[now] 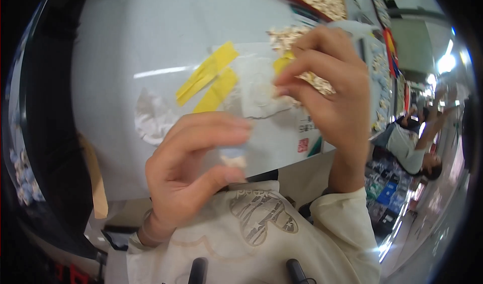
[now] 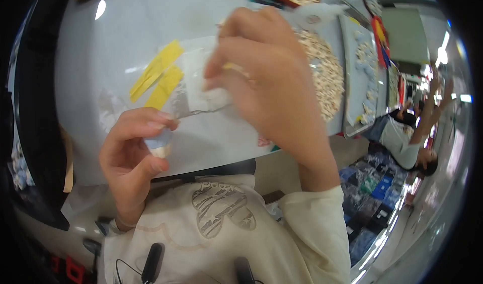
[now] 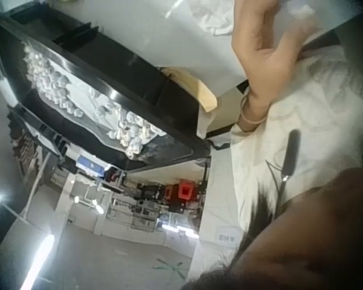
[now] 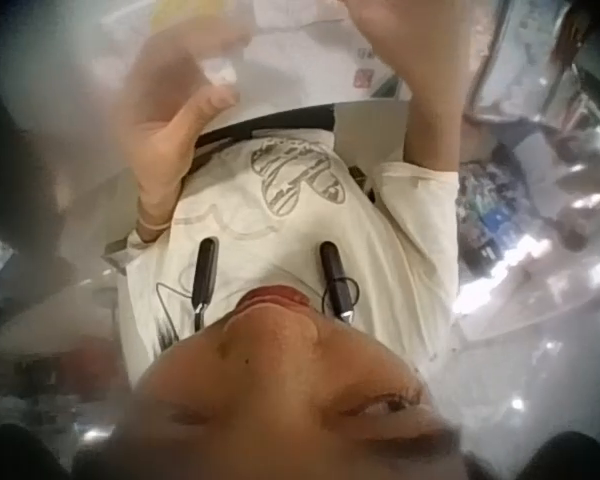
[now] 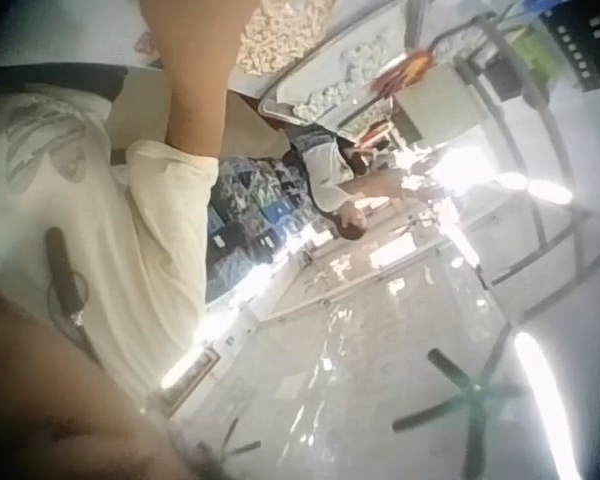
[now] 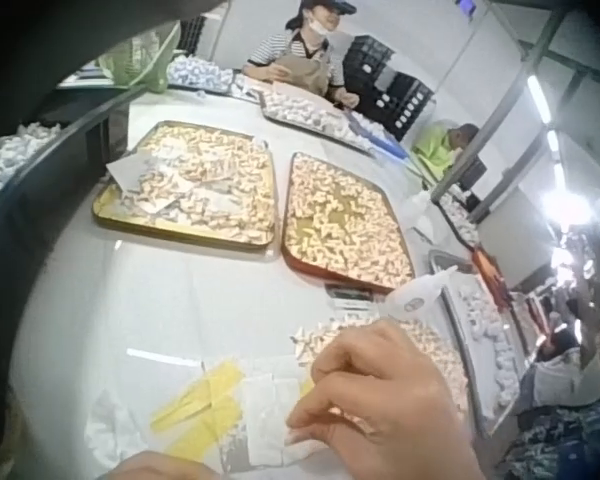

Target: The person applies glue from a glue bottle to small plastic components and then assembles them by hand.

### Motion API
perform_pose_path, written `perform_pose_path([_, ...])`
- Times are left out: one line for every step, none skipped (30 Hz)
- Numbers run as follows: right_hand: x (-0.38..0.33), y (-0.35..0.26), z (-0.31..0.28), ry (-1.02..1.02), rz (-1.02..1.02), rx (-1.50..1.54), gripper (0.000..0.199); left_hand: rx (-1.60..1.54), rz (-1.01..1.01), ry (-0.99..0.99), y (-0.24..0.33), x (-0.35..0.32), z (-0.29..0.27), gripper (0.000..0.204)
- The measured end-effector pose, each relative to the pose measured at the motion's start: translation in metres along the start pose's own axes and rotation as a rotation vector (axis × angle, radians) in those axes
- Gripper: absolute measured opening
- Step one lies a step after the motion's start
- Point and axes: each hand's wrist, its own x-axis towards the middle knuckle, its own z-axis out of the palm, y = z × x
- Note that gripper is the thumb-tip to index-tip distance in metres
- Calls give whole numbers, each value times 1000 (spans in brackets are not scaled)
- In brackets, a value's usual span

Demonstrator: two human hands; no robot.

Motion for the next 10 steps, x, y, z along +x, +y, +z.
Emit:
perform_pose_path([0, 3, 2, 48, 6, 7, 16, -42, -44, 76, 0, -1, 3, 38])
perform_pose_path([2, 7, 6, 55, -18, 46, 14, -74, -81, 156, 1, -3, 4, 39])
perform_pose_path([2, 14, 7, 64, -37, 61, 13, -74, -87, 178, -1, -3, 5, 37])
perform_pose_path([-1, 15, 5, 91, -11, 94, 13, -77, -92, 196, -1, -4, 6, 36])
perform_pose_path([-5, 12, 4, 120, 9, 127, 13, -88, -98, 196, 1, -5, 8, 35])
perform_pose_path([-9, 11, 4, 149, 1, 161, 13, -99, -106, 199, 3, -7, 9, 35])
perform_pose_path([-15, 12, 0, 183, -4, 182, 13, -138, -79, 130, 3, -9, 9, 35])
perform_pose_path([-19, 14, -3, 182, -1, 312, 13, -35, -107, 140, 1, -10, 8, 37])
perform_pose_path([-26, 15, -5, 178, 4, 455, 12, 75, -141, 158, -2, -13, 7, 39])
perform_pose_path([-32, 10, -16, 134, 48, 518, 11, 140, -155, 184, -3, -17, 8, 48])
